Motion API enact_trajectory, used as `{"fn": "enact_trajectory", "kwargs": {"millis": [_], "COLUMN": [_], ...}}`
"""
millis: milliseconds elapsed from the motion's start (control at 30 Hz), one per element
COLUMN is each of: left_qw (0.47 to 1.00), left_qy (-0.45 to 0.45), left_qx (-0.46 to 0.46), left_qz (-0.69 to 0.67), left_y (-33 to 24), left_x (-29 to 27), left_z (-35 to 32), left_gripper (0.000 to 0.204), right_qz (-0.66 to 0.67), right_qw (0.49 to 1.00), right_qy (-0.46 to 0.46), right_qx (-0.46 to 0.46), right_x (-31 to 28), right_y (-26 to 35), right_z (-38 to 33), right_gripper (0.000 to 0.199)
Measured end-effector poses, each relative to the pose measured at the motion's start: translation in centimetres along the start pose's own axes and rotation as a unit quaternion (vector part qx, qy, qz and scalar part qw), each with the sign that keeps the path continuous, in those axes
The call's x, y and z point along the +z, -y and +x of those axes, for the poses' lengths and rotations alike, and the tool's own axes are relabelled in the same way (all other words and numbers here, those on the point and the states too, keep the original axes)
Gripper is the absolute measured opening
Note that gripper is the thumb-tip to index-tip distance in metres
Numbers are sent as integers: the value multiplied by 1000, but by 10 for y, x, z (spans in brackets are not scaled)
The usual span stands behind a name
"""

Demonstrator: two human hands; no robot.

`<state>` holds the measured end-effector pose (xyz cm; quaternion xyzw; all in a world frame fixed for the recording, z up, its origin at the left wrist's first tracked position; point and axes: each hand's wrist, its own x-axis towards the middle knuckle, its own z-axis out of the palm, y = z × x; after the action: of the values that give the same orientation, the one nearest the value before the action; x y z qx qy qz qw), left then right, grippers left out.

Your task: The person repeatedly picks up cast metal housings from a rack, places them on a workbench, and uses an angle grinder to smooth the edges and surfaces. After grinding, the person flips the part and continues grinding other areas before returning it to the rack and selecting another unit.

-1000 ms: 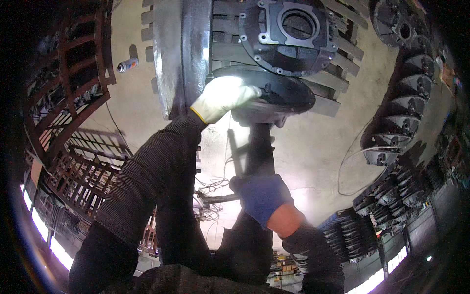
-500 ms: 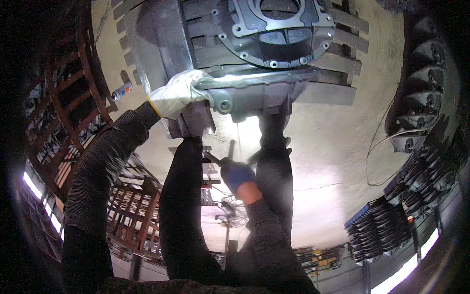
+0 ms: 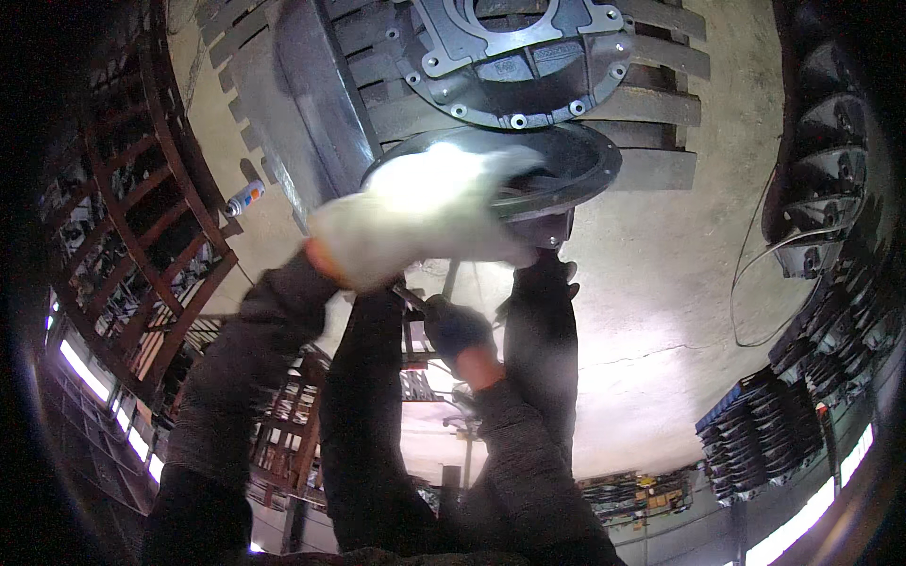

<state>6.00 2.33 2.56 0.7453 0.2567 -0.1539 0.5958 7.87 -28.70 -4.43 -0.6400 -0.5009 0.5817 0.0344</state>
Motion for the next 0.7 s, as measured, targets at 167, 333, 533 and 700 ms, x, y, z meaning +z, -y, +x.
{"fn": "enact_trajectory", "kwargs": {"millis": [167,333,533,700], "left_qw": [1000,986,928,975], "left_qy": [0,21,189,33], "left_qx": [-1,0,-117,-128], "left_qz": [23,162,300,177], "left_y": [117,168,95,-18], "left_x": [-29,7,9,13], "left_z": [-68,-57,-35,6], "left_gripper": [50,48,53,56], "right_qz": [44,35,-7,-27], "right_qw": [990,994,987,998], "right_qy": [74,48,113,57], "right_qx": [115,89,112,17], "right_x": [-22,-21,-9,-1], "right_y": [14,18,13,7], "right_z": [5,1,6,-6], "right_gripper": [27,22,32,23]}}
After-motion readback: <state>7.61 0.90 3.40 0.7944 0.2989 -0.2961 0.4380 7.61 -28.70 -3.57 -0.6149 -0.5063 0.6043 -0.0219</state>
